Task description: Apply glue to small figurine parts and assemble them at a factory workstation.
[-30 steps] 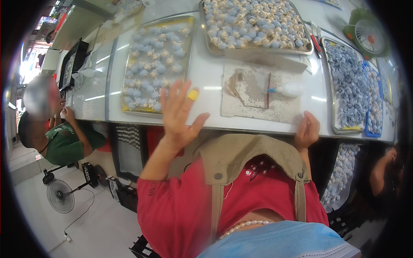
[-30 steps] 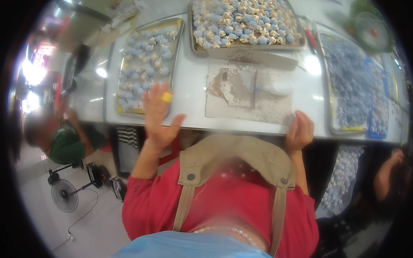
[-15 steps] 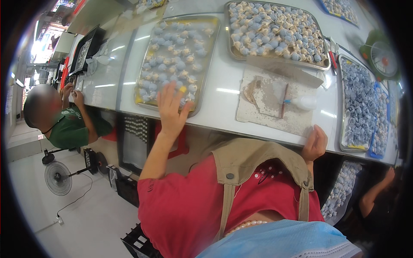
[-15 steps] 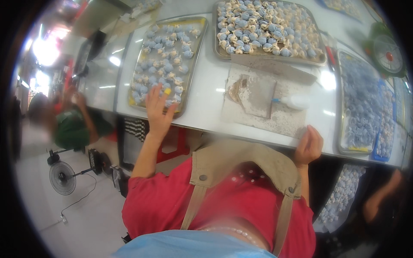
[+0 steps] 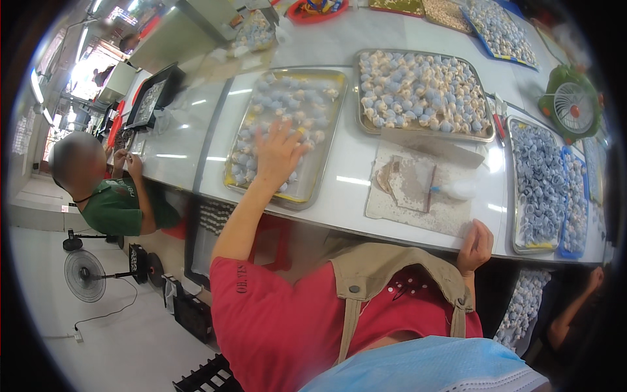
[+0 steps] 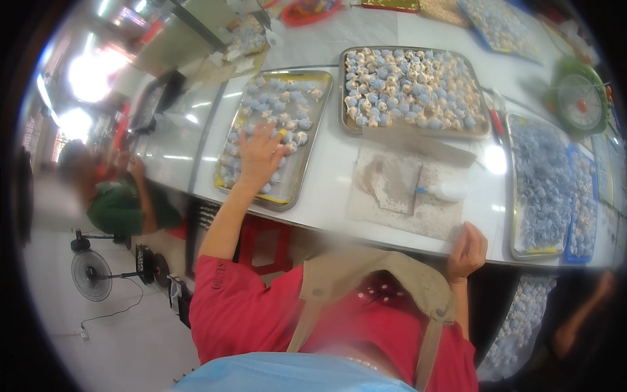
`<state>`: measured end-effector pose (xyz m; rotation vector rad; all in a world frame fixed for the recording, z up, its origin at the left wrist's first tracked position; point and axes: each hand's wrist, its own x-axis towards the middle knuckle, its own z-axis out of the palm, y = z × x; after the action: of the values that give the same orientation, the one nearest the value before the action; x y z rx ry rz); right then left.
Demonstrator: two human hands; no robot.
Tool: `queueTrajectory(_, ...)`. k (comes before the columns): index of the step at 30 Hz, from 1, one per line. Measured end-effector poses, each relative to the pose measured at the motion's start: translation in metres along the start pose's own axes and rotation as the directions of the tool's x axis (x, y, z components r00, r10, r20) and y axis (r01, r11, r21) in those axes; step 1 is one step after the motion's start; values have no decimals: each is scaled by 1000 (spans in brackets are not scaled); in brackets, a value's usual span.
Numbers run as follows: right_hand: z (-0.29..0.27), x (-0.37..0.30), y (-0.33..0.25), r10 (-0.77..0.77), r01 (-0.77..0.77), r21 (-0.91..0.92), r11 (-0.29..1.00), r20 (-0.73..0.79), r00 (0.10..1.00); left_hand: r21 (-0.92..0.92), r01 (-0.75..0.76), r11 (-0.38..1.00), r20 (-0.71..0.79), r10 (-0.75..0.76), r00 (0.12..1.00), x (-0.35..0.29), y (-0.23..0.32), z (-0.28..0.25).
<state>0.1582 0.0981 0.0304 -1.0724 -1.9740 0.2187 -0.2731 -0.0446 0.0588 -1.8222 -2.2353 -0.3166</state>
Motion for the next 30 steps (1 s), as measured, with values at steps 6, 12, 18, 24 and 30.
queueTrajectory(6,3,1,15,-25,25,-3,1000,15,1000,-181,-67,981,-119,46,992,-16,77,-13)
queueTrajectory(12,10,1,24,49,-53,78,995,59,997,-78,38,996,-22,-40,999,-25,87,27)
queueTrajectory(18,0,7,28,424,-465,183,866,224,877,-125,54,991,-219,-81,972,-8,96,43)
queueTrajectory(24,14,24,31,249,-287,107,952,272,930,-390,-77,918,-170,10,985,-1,164,43)
queueTrajectory(30,29,33,38,177,-207,78,975,286,942,-445,-52,894,-131,-7,991,12,164,55)
